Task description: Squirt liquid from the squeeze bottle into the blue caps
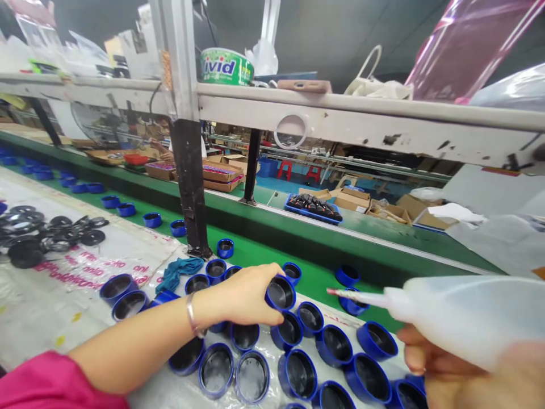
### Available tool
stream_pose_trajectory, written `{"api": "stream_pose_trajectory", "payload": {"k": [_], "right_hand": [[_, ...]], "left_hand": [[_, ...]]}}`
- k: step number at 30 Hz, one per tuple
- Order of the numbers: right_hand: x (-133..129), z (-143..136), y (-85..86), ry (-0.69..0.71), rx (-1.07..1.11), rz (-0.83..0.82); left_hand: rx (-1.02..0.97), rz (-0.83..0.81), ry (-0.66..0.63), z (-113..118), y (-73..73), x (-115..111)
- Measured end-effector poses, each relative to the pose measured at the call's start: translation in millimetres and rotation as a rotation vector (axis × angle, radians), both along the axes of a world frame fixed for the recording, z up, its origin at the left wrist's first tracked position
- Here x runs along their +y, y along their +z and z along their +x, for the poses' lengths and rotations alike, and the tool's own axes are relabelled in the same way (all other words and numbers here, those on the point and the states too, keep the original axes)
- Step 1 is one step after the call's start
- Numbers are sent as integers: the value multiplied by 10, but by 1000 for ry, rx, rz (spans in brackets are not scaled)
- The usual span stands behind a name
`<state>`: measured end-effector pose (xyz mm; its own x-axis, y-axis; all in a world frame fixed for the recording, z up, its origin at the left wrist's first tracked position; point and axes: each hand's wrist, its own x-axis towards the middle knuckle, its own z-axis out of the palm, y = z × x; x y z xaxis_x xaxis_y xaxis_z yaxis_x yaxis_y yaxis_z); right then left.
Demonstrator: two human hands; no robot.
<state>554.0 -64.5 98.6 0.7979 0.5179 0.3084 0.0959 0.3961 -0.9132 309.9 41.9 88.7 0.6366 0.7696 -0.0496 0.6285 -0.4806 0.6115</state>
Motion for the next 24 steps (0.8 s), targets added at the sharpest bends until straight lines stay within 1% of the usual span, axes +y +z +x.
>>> {"api": "stream_pose_trajectory", "payload": {"k": [2,5,7,10,13,19,24], "right_hand": [[13,-99,-1,38,-39,-32],[76,-242,13,156,17,114],[115,-309,14,223,67,150],[143,-359,-18,304,112,78],[156,-360,-95,360,110,40],[200,-341,-262,371,57,-113],[205,-341,-286,385,90,-182]], "left_hand": [[-99,-31,6,-127,24,-139],[-232,-80,58,-259,14,-208],[-265,-105,78,-309,-18,-189],[-276,-121,86,-348,-76,-120],[-249,-108,91,-367,-120,-55],[-226,-152,67,-398,-172,-11],[-234,-154,56,-420,-174,5]]}}
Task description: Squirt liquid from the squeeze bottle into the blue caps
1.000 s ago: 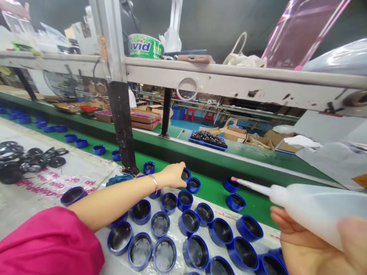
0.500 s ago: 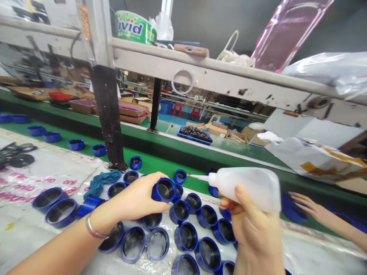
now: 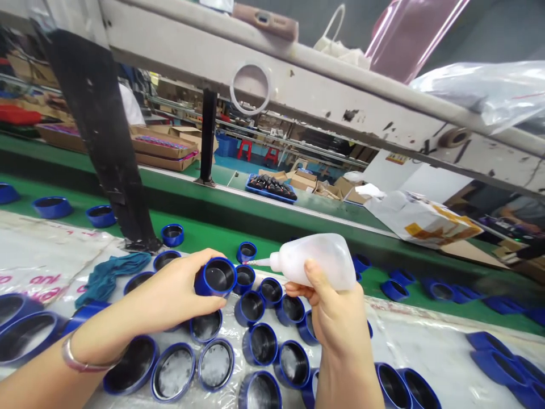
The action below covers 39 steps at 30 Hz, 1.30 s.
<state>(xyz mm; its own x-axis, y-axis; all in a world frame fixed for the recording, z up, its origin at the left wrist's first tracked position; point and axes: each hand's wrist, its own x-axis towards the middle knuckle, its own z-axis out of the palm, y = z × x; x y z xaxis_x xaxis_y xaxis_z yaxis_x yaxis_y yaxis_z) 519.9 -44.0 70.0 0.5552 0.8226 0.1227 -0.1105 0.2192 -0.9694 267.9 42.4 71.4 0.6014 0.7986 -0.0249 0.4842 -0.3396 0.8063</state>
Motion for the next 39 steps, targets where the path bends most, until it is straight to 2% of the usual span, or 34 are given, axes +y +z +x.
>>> {"api": "stream_pose_trajectory", "payload": {"k": [5,10,14,19,27,33,39], "right_hand": [[3,24,-24,-1,17,19],[-32,12,-45,-15,-26,109],[-79,-80,29,-44,-76,136],[-97,-256,113,-140,-113,288],[-90,-328,-35,-168,-194,352],[-101,-391,-53,-172,-225,330],[-52,-390,-107,-155,-237,337]], "left_hand": [[6,4,12,-2,-8,34],[-16,-4,-6,6,21,25],[-33,-11,-14,-8,34,17],[-32,-67,-39,-15,64,29],[-10,-92,-57,-7,124,6],[-2,-154,-73,-15,187,-16],[12,-109,-68,-28,183,-14]]}}
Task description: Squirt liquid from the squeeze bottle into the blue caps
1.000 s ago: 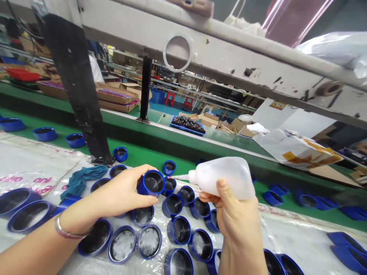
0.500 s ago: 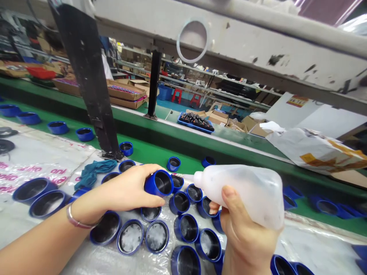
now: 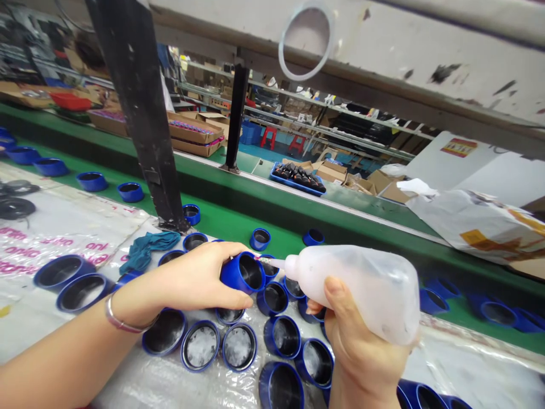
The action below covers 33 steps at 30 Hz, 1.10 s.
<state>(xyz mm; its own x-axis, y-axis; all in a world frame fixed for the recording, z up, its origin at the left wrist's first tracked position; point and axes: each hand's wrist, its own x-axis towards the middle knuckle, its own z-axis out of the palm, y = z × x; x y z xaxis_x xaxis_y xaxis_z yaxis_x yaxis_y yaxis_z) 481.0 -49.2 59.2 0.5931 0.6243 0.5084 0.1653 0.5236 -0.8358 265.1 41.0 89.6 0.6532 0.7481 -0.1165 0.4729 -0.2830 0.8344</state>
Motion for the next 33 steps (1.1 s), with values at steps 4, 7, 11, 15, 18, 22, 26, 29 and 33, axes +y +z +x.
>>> {"api": "stream_pose_trajectory", "payload": {"k": [4,7,11,15,18,22,26,29,33], "right_hand": [[3,-3,3,-26,-47,-51],[-3,-13,16,-26,-47,-45],[-2,-25,5,-50,12,-74],[-12,-32,-27,-121,-47,-64],[-28,-33,-40,-130,-71,-48],[-51,-17,-49,-131,-106,-41],[-53,-10,-55,-99,-140,-59],[-43,-34,-41,-99,-120,-55],[-51,-40,-25,-120,-146,-46]], "left_hand": [[-3,-8,-1,-8,-16,4],[-1,-28,-6,-4,-8,0],[10,-34,-5,7,6,-7],[-4,-53,-6,11,-2,-7],[7,-37,3,8,-8,-6],[22,-7,6,2,-9,-8],[15,-2,1,-1,-24,-2],[-2,8,-3,2,-32,7],[14,7,-3,5,-19,11]]}}
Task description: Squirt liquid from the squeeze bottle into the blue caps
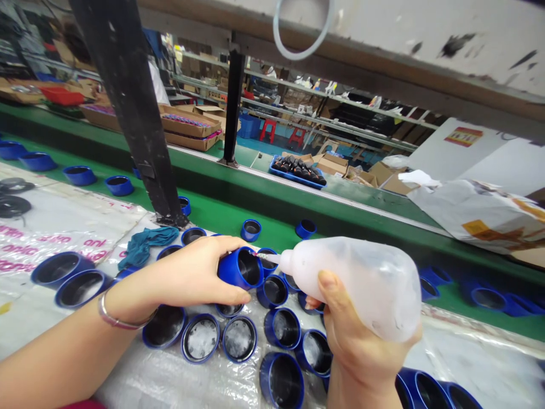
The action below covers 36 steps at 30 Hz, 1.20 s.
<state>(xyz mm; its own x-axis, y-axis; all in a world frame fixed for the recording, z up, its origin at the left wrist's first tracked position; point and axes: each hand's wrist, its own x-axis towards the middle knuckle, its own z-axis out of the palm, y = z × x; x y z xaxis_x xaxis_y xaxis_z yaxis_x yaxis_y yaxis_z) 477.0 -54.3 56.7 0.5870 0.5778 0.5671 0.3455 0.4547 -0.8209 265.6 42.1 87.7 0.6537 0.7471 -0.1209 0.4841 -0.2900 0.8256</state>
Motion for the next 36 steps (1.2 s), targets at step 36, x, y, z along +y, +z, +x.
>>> {"api": "stream_pose_trajectory", "payload": {"k": [36], "right_hand": [[-31,233,-147,-101,-453,131]], "left_hand": [[40,131,-8,-23,15,-2]]}}
